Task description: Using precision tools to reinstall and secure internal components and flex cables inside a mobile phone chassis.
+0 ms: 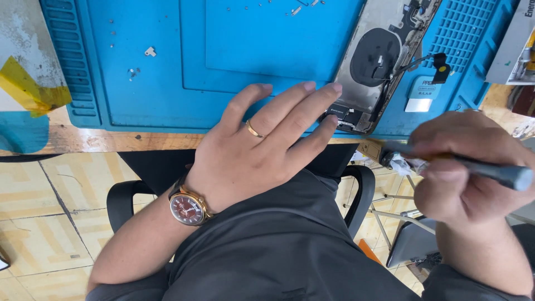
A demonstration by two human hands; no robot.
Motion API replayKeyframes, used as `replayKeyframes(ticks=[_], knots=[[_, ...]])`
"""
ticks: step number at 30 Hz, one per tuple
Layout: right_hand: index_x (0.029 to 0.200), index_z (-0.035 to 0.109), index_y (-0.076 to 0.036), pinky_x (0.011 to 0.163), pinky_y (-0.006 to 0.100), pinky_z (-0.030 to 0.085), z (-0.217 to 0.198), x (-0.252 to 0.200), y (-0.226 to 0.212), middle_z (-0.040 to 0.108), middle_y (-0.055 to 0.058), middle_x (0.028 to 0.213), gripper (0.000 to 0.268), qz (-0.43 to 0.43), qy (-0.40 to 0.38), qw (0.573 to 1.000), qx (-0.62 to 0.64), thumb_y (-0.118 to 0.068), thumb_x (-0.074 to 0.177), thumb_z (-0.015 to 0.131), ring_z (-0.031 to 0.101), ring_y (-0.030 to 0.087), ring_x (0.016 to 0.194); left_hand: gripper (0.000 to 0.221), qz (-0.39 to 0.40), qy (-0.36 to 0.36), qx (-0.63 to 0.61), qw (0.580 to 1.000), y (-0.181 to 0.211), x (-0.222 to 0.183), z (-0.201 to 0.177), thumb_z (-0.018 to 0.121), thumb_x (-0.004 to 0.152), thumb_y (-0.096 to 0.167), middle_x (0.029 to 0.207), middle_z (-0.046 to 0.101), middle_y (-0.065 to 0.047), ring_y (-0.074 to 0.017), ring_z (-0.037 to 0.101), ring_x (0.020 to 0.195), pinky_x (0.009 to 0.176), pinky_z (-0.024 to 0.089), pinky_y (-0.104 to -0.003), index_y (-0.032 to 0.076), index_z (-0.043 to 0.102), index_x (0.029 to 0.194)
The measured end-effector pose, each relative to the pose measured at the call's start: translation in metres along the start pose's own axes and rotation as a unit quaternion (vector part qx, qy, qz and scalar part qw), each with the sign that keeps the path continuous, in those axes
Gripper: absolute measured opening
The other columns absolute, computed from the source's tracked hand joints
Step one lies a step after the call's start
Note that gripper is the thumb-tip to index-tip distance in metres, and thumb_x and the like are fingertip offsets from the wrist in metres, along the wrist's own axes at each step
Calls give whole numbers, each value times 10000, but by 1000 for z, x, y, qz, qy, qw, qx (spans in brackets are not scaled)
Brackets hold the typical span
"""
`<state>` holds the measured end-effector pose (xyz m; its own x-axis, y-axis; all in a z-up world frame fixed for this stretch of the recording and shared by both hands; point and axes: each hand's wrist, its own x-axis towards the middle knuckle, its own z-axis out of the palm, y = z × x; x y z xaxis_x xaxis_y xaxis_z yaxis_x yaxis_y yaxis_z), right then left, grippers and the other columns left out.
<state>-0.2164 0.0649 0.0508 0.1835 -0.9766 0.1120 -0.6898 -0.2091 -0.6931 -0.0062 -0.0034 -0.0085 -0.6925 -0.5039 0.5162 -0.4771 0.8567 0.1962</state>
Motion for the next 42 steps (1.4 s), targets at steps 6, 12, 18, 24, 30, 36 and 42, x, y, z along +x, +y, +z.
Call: replayKeyframes(ticks=[6, 12, 18, 24, 30, 36, 42], knots=[[767, 400, 71, 444, 261, 299, -1, -3, -21, 427, 134, 552, 271, 174, 20, 984, -44, -125, 923, 296, 407, 171, 444, 71, -72, -30, -86, 993, 8, 6, -4, 638, 940, 204, 1203, 427, -47, -183, 511, 1065, 888, 426, -377, 155, 590, 920], [873, 557, -11, 438, 228, 191, 13, -8, -14, 277, 18, 473, 43, 263, -5, 963, -62, -29, 844, 583, 201, 78, 413, 35, -102, -53, -102, 988, 12, 13, -6, 572, 944, 165, 1213, 418, -77, -226, 495, 1088, 914, 417, -411, 150, 562, 915], [951, 581, -64, 432, 287, 229, 15, -14, -5, 296, 5, 429, 143, 216, -39, 968, -123, -149, 841, 612, 272, 104, 381, 273, -130, -117, -146, 974, 17, 19, -9, 800, 845, 183, 1262, 353, -118, -304, 427, 1170, 997, 335, -481, 123, 535, 874], [914, 625, -87, 415, 237, 310, 10, -8, -8, 500, 5, 482, 124, 212, -59, 964, -148, -174, 826, 628, 465, 80, 408, 271, -162, -157, -162, 961, 21, 26, -14, 777, 804, 143, 1287, 299, -155, -336, 324, 1218, 1032, 240, -528, 98, 518, 871], [885, 545, -88, 407, 238, 185, 8, 0, -11, 247, -19, 425, 96, 276, -84, 955, -70, -152, 828, 589, 197, 82, 392, 268, -196, -192, -171, 946, 28, 29, -14, 748, 819, 140, 1327, 198, -167, -332, 164, 1261, 1058, 170, -574, 97, 488, 862], [890, 499, -78, 420, 228, 183, 11, -4, -10, 233, -16, 421, 145, 276, -42, 958, -59, -115, 826, 624, 183, 75, 388, 280, -214, -171, -152, 950, 31, 34, -11, 728, 855, 145, 1315, 258, -179, -347, 215, 1252, 1039, 166, -564, 111, 460, 784], [920, 513, -103, 427, 267, 188, 12, -8, -9, 259, -21, 426, 143, 272, -34, 959, -72, -149, 832, 616, 202, 86, 388, 237, -214, -159, -171, 948, 31, 35, -8, 679, 881, 95, 1304, 265, -159, -333, 191, 1246, 1037, 169, -593, 111, 469, 773]])
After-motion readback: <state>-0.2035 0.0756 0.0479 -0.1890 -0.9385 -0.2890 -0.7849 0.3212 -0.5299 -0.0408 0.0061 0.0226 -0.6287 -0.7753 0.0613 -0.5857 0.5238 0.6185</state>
